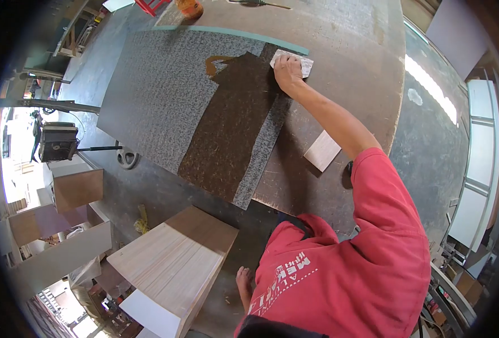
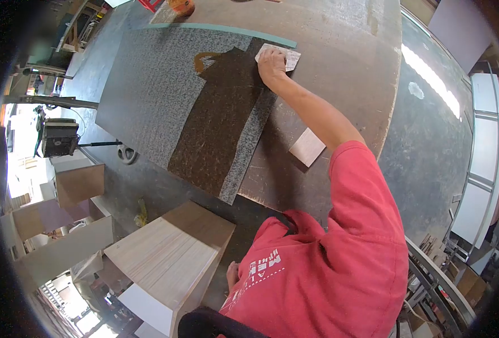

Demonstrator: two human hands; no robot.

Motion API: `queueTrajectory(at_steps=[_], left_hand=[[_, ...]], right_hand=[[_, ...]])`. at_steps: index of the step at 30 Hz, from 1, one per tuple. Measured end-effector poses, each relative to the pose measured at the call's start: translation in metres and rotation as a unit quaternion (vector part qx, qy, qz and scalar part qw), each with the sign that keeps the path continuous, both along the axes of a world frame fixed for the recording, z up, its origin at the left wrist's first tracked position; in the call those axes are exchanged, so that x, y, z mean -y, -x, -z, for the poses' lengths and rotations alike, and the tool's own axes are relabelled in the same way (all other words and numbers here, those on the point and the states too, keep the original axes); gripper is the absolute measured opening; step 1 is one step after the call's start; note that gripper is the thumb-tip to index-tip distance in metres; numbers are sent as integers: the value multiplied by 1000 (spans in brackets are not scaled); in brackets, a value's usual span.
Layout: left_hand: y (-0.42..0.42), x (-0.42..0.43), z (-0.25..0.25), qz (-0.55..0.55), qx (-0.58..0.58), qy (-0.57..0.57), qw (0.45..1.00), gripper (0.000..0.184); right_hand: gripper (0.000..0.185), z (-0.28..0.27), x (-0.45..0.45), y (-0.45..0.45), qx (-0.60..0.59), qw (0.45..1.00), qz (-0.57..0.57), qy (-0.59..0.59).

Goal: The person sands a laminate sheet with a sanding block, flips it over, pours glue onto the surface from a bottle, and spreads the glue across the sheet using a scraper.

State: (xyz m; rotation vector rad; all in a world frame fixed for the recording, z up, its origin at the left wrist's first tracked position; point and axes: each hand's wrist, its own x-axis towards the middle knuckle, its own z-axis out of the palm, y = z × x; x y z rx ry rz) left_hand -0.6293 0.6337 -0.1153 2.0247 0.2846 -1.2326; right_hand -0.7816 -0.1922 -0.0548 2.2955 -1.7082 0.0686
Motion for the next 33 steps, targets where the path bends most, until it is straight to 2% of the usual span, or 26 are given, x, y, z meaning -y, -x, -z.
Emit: queueTrajectory(at_steps=[1,3,4,5,8,10,11,12,14,16,18,20,21,22,23,24,26,28,29,30,32,33], left_hand=[[0,-1,4,11,9,12,1000,60],[-3,15,-5,-81,-40,-13,996,57],[-4,12,-3,-84,-40,-12,996,57],[-4,1,9,-34,2,5,999,56],[-6,-15,26,20,42,22,999,54],[-3,-23,29,23,38,24,999,55],[-2,-17,24,-40,6,-1,999,55],[3,-11,20,-103,-27,-25,994,56],[21,-4,7,-100,-24,-31,994,55],[29,-19,8,-97,-30,58,993,55],[36,-25,18,-103,-50,39,993,53],[47,-29,13,-49,-49,25,997,49],[53,-35,22,-54,-52,-11,997,47],[53,-43,29,-60,-54,-11,997,47],[49,-62,43,81,-26,38,996,47],[52,-72,54,95,-23,50,994,48],[57,-85,69,121,-17,76,990,51],[54,-75,63,62,-5,70,996,54],[51,-66,56,49,8,66,997,54],[47,-51,42,36,22,62,997,55],[47,-36,20,-112,-11,37,993,53],[47,-29,11,-118,-12,33,992,53]], right_hand=[[27,-3,1,1,-1,1000,-2,2],[22,-10,1,5,11,1000,-16,-3],[22,-10,0,9,11,1000,-19,-2],[21,-8,0,15,32,999,-37,14],[18,-14,-3,37,59,995,-71,30],[15,-34,-4,59,37,992,-116,-30],[25,-53,-10,70,53,989,-121,-72],[25,-54,-7,82,47,988,-129,-70],[40,-53,6,115,109,970,-176,-127],[43,-67,21,151,125,956,-235,-120],[45,-98,24,151,143,939,-290,-115],[52,-140,8,143,186,946,-212,-159],[48,-150,1,132,196,943,-205,-174],[48,-145,-4,121,193,942,-211,-175],[46,-131,-9,112,204,935,-246,-156],[45,-115,-16,103,214,926,-280,-136],[45,-75,-39,81,162,928,-317,-107],[45,-66,-78,63,36,921,-340,-187],[37,-68,-77,60,80,910,-380,-144],[37,-73,-69,59,79,907,-387,-145],[33,-89,-46,63,148,948,-266,-95],[32,-92,-32,67,146,960,-219,-96]])
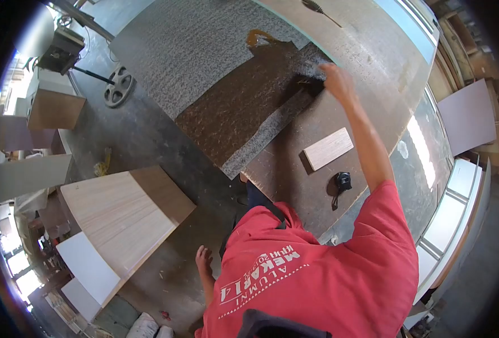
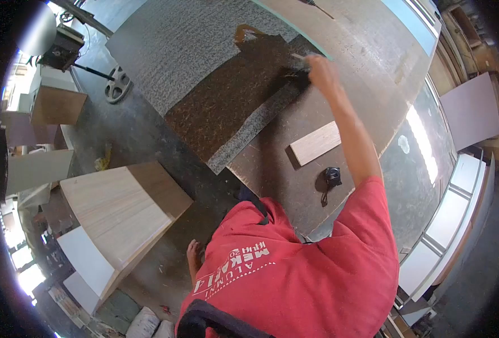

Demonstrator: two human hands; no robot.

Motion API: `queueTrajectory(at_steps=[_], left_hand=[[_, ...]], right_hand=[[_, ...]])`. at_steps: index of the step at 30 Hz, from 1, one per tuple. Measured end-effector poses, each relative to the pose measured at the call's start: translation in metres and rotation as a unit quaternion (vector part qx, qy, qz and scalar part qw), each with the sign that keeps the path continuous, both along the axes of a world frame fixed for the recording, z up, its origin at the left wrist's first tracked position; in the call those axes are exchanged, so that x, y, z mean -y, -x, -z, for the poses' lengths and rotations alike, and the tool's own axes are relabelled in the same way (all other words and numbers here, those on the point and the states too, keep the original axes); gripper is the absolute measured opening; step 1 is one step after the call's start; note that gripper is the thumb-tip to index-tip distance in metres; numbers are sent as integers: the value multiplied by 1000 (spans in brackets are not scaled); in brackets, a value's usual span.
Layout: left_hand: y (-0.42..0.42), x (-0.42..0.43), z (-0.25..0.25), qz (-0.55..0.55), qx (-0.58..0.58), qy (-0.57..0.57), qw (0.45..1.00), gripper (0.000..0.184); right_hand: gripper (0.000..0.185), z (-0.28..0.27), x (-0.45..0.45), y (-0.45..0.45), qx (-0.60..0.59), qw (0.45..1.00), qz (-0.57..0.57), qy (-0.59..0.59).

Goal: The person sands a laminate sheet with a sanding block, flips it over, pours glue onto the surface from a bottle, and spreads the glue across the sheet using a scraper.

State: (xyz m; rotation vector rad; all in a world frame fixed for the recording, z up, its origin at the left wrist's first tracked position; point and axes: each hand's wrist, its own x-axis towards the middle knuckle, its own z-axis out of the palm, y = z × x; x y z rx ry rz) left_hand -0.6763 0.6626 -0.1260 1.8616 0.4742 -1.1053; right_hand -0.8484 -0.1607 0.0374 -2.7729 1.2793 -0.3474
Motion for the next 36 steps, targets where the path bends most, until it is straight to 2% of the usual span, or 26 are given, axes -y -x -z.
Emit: queueTrajectory(at_steps=[3,5,7,8,9,11,13,15,16,18,20,23,25,27,30,34,36], left_hand=[[1,6,-4,-18,5,-15,1000,49],[4,-13,18,31,6,0,1000,48],[15,-3,17,-4,-17,-15,1000,48],[20,1,13,-34,-36,-29,998,49],[24,-3,14,-35,-39,-30,998,49],[29,-6,27,67,-32,21,997,50],[36,-2,33,27,-47,-3,999,52],[38,-4,36,-12,-64,-33,997,53],[36,-7,36,-9,-80,-25,996,53],[37,-9,30,-12,-96,-21,995,53],[27,-1,9,-26,-72,-47,996,55],[17,1,-17,-44,-16,-81,996,54],[13,-2,-27,-51,6,-89,995,54],[14,0,-34,-58,23,-95,994,54],[20,5,-42,-82,21,-97,992,54],[46,-9,-15,-92,-4,-44,995,55],[58,-14,2,-90,-14,-13,996,55]], right_hand=[[31,5,22,-1,-36,996,83,-22],[31,8,16,-7,-63,990,118,-41],[32,10,-10,-15,12,998,-30,-47],[32,15,-15,-15,4,996,-74,-52],[32,17,-22,-12,2,996,-75,-53],[31,12,-39,-7,-46,985,-125,-108],[31,-15,-49,-13,-71,977,-153,-127],[31,-33,-50,-30,-80,976,-125,-160],[31,-33,-45,-43,-81,975,-130,-159],[33,-29,-26,-80,81,985,-124,-92],[35,-34,-10,-125,57,989,-121,-60],[37,-1,34,-183,24,992,-120,-25],[36,14,54,-210,-8,991,-129,47],[37,26,69,-222,-28,987,-155,33],[37,28,60,-200,-59,977,-203,-3],[40,12,20,-132,-114,963,-233,-73],[42,12,0,-88,-108,957,-262,-54]])
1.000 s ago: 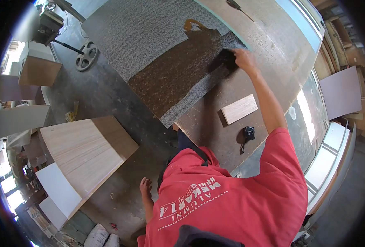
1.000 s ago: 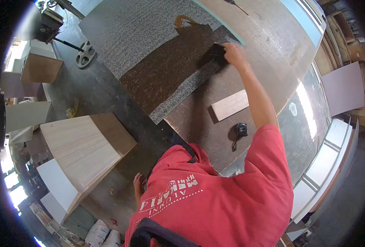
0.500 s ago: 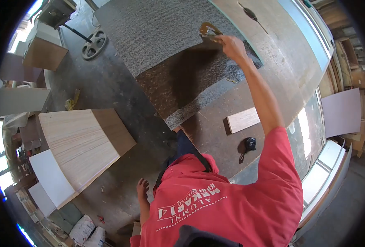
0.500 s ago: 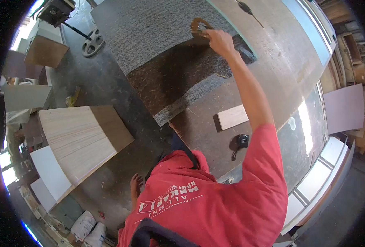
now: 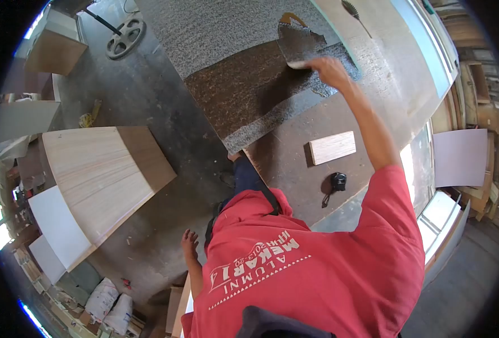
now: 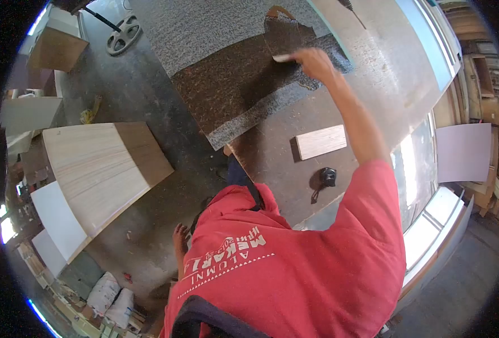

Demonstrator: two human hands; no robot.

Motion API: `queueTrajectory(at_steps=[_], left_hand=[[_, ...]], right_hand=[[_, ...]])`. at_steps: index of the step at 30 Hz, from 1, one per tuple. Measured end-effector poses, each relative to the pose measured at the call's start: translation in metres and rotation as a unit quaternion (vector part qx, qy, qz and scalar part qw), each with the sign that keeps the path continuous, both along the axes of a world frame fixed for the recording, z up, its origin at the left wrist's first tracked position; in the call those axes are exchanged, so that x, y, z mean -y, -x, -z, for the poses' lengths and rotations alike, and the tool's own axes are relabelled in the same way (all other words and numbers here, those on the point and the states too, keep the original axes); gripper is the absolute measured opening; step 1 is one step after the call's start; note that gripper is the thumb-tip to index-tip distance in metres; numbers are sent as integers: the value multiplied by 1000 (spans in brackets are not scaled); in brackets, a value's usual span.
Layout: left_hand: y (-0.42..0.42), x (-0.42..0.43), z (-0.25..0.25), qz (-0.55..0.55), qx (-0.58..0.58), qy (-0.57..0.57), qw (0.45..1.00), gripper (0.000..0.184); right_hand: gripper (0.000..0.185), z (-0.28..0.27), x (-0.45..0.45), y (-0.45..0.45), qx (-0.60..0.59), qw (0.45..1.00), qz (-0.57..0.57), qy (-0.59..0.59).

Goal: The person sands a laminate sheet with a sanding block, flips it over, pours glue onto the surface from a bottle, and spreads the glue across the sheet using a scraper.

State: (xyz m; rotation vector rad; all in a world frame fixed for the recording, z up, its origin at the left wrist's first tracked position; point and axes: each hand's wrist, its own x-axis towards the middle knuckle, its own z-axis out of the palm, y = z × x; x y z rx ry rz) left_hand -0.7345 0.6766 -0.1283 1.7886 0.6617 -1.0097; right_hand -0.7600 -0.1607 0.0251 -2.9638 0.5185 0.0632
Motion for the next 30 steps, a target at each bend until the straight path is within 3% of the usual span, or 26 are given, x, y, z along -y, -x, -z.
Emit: queueTrajectory(at_steps=[3,4,6,8,12,14,15,17,19,21,23,25,27,29,30], left_hand=[[23,-25,47,-27,-52,19,998,52],[32,-45,73,149,59,28,987,52],[37,-55,103,311,172,40,934,51],[37,-54,119,323,108,-18,940,50],[43,-47,125,183,118,85,972,50],[22,-25,98,0,-36,61,998,52],[16,-19,87,-5,-33,63,997,52],[6,-11,77,-81,-11,50,995,52],[-2,-2,73,-83,10,41,996,51],[0,-10,66,-73,23,19,997,51],[7,-10,73,-48,11,33,998,52],[25,-38,110,14,36,40,998,53],[36,-39,113,75,64,52,994,53],[51,-16,82,-73,9,18,997,52],[67,-33,116,0,59,9,998,52]], right_hand=[[45,-11,-40,52,0,998,26,-53],[47,-12,-46,67,-5,998,24,-61],[48,-22,-51,89,-45,995,38,-85],[46,-37,-58,100,-72,991,50,-98],[43,-50,-98,66,57,985,89,-139],[42,-32,-126,50,149,985,85,-17],[46,26,-111,57,113,992,24,-46],[45,1,-160,50,68,997,19,6],[41,-13,-143,41,119,993,-12,9],[38,-20,-121,34,122,986,115,-1],[36,-13,-110,31,133,985,114,1],[33,-7,-110,33,103,992,69,-28],[32,-14,-120,49,73,995,47,-49],[30,-24,-133,69,15,996,1,-93],[30,-30,-131,73,-17,992,14,-126]])
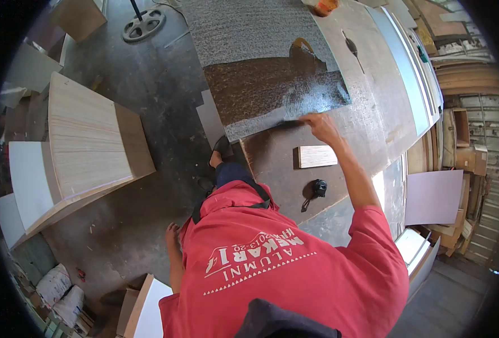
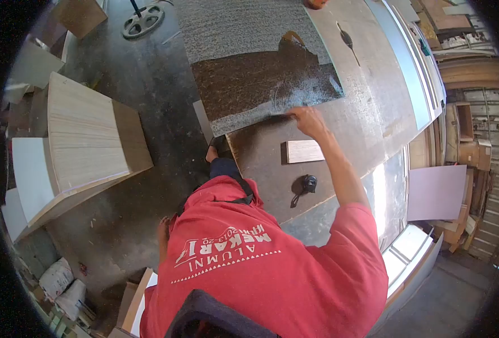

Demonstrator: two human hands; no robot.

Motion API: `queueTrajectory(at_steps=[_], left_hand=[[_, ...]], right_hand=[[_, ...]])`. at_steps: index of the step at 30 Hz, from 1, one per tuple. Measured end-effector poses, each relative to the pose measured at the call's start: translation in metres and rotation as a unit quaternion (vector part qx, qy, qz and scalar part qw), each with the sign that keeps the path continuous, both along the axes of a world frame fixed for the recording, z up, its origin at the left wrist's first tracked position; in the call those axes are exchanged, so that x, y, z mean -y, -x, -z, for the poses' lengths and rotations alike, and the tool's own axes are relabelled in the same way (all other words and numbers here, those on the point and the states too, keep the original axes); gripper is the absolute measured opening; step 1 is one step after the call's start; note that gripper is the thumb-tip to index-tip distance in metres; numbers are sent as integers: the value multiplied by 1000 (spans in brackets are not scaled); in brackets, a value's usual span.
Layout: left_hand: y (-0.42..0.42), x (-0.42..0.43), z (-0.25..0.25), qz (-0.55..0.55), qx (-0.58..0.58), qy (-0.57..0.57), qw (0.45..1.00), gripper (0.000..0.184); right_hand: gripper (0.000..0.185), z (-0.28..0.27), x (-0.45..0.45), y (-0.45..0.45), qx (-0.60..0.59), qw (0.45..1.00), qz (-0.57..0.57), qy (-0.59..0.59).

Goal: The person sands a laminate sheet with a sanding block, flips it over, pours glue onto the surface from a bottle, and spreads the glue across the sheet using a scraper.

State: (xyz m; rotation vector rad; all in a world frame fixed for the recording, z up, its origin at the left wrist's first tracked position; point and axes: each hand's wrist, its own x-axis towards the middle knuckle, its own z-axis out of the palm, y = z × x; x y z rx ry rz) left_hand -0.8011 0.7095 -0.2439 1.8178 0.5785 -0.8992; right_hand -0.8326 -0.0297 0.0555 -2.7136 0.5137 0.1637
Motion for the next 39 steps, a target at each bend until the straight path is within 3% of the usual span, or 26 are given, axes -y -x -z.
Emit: queueTrajectory(at_steps=[2,4,5,7,9,11,12,14,15,18,21,23,25,27,28,29,31,33,35,36,38,39], left_hand=[[25,-22,46,131,113,-44,984,52],[28,-26,46,138,93,-12,986,52],[28,-28,44,149,72,19,986,52],[23,-23,25,168,35,84,982,52],[20,-23,28,171,25,118,978,52],[23,-26,35,74,57,106,990,52],[26,-24,32,39,67,102,992,53],[8,1,-11,-168,-37,33,985,54],[3,1,-16,-172,-37,32,984,54],[7,0,-17,-154,-69,36,985,57],[15,-1,6,-111,-24,68,991,57],[22,15,3,-162,-32,50,985,54],[36,5,28,-65,26,50,996,53],[42,-12,58,105,139,30,984,51],[43,-12,57,135,149,23,979,51],[42,-12,55,109,76,5,991,50],[47,-20,48,95,108,41,989,51],[60,-22,42,77,134,73,985,51],[65,-16,19,-6,176,100,979,52],[62,-14,8,-34,190,108,975,52],[46,-5,0,-206,-77,51,974,53],[48,-6,2,-209,-79,52,973,53]], right_hand=[[29,-10,-6,-9,37,999,-10,-13],[32,-40,-39,-31,76,997,28,9],[32,-22,-48,-34,72,997,24,9],[37,32,-58,-35,135,984,-2,117],[41,34,-76,-34,96,987,-54,114],[38,10,-76,-38,119,987,-45,97],[35,6,-71,-40,171,979,32,106],[34,7,-50,-45,142,983,78,86],[33,8,-42,-48,116,983,127,70],[30,19,-51,-45,113,991,10,76],[29,12,-65,-30,82,993,-75,42],[30,-3,-68,-29,12,996,-62,-59],[33,-20,-84,-43,27,997,-54,-50],[36,-16,-99,-58,183,980,-42,65],[38,0,-107,-58,229,967,-68,85],[38,11,-115,-52,230,967,-68,86],[36,16,-131,-48,137,975,-141,98],[32,8,-116,-54,156,978,-124,68],[27,6,-102,-64,179,979,32,92],[27,11,-98,-66,177,980,32,90],[22,24,-90,-69,158,982,-3,103],[22,23,-95,-67,157,982,-6,103]])
